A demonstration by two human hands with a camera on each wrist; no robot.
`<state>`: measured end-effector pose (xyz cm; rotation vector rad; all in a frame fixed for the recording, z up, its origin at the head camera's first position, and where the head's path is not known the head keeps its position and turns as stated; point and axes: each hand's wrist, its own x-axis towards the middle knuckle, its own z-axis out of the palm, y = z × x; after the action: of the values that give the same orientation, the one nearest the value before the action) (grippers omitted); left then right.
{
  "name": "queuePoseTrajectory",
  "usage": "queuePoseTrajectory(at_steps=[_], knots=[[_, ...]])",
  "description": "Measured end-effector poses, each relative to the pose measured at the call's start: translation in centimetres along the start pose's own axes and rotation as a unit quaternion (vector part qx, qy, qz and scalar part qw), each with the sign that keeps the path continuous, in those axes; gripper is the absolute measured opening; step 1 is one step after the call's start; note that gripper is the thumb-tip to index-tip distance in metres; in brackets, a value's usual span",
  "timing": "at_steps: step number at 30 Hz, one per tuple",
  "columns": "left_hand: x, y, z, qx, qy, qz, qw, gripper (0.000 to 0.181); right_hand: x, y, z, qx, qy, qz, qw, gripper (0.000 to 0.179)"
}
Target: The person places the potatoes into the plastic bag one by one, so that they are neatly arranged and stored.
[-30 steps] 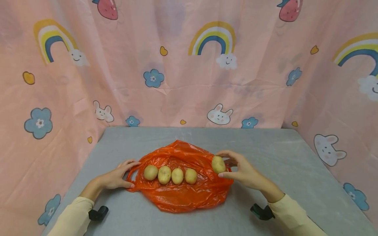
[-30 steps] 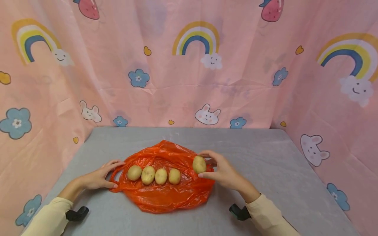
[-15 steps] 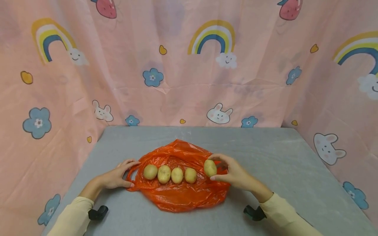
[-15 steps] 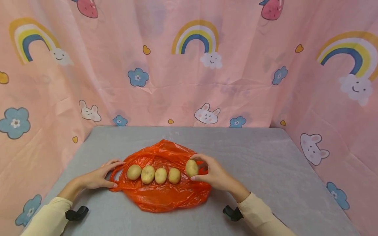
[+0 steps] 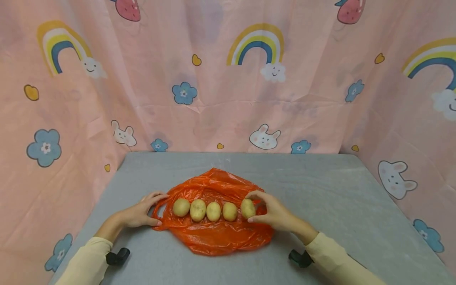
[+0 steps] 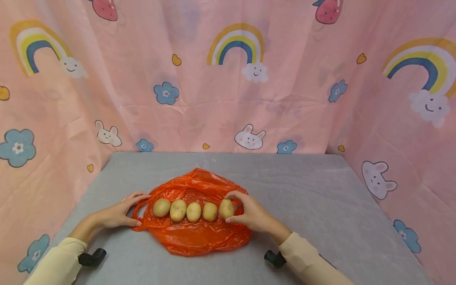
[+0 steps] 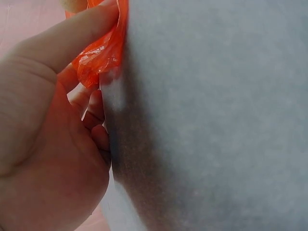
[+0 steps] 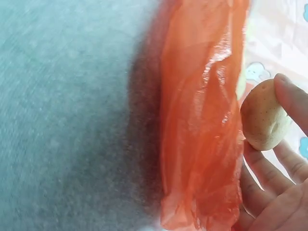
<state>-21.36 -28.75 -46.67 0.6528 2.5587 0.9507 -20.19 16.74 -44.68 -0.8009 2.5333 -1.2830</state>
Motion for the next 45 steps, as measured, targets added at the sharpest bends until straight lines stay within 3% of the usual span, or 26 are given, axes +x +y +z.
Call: queuePoseTrajectory(at_steps=[17, 45], knots=[[0.1, 0.1, -0.2, -0.005, -0.002, -0.004, 1.0, 0.081, 1.2, 0.4, 1.1, -0.06, -0.011, 0.05, 0.9969, 0.049], [0.0, 0.0, 0.0, -0.008, -0.007, -0.012, 0.9999, 0.081, 1.8, 0.1, 1.7, -0.091, -0.031, 0.054, 0.9938, 0.05]])
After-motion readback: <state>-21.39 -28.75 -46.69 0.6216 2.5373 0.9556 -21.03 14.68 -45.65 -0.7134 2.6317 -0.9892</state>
